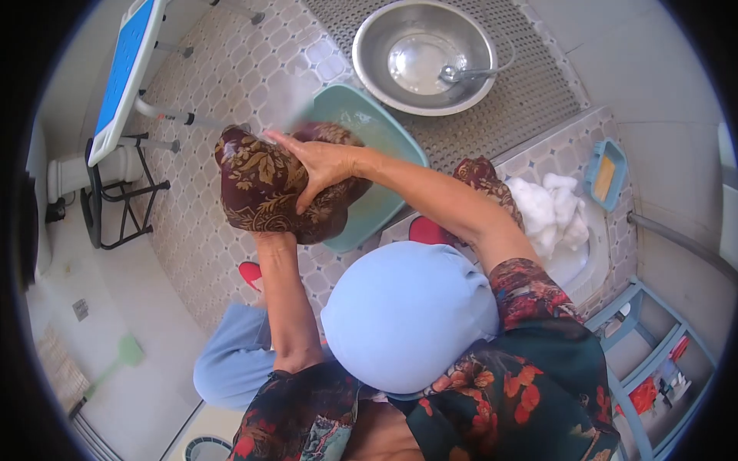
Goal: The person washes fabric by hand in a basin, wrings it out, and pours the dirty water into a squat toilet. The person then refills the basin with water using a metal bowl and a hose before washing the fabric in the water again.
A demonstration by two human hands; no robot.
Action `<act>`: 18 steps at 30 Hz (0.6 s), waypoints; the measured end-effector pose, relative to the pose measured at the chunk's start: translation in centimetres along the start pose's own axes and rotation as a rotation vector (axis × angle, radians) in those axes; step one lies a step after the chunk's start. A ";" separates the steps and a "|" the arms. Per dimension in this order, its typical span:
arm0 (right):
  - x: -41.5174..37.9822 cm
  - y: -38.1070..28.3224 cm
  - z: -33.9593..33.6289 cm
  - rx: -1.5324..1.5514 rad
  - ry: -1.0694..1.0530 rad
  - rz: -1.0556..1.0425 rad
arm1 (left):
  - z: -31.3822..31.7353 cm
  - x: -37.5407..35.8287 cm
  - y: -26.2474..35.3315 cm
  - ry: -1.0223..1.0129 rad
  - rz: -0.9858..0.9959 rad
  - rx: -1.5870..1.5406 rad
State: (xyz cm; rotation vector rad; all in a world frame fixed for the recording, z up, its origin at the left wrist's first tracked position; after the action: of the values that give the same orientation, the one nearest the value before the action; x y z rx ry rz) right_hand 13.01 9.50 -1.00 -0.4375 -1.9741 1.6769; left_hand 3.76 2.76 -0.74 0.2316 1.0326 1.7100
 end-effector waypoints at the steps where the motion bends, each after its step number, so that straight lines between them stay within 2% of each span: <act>1: 0.0 0.0 -0.3 -0.023 -0.031 0.022 | 0.2 0.1 0.0 0.011 -0.007 0.029; 2: 0.0 0.0 -0.5 -0.033 -0.028 0.021 | 0.4 0.1 0.1 0.026 -0.012 0.059; 4: 0.0 0.5 -0.1 0.418 -0.087 0.099 | 0.4 0.7 0.3 0.055 -0.021 0.121; 5: -0.2 0.5 0.1 0.414 -0.085 0.097 | -0.2 1.7 0.4 0.051 -0.020 0.120; 7: -1.1 1.6 -0.4 0.555 0.061 0.261 | 0.6 4.3 0.7 -0.182 -0.026 0.093; 8: -1.4 1.5 -0.4 0.562 0.059 0.262 | 0.5 5.3 1.2 -0.176 -0.028 0.097; 10: -2.5 2.9 -1.1 0.761 0.253 0.360 | 6.2 4.6 3.7 -0.633 0.128 0.393; 12: -2.8 4.0 -1.3 0.766 0.289 0.330 | 5.1 5.4 4.6 -0.561 0.188 0.536; 14: -3.3 2.8 -2.1 1.243 0.407 0.326 | 1.8 6.6 4.5 -0.537 0.183 0.841; 15: -3.2 2.2 -2.4 1.250 0.394 0.325 | 0.8 6.4 3.1 -0.545 0.093 0.738; 17: -3.5 2.2 -1.6 1.520 0.364 0.446 | -2.8 5.6 -1.3 -0.516 -0.056 0.565; 18: -3.3 2.8 -1.6 1.518 0.360 0.448 | -4.5 5.4 -3.3 -0.489 -0.111 0.500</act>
State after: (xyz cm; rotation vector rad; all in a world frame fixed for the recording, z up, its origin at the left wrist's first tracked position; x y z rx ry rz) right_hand 16.39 9.57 -4.09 -0.4916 -0.0225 2.5311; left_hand 1.11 5.16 -7.62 0.8522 1.0557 1.1831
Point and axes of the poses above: each hand's wrist, its own x-axis towards the middle knuckle, its own z-axis out of the palm, y = z × x, the point moved 8 cm from there along x, towards the middle knuckle, and after that the axes turned 3 degrees about z, right-handed, at the moved point
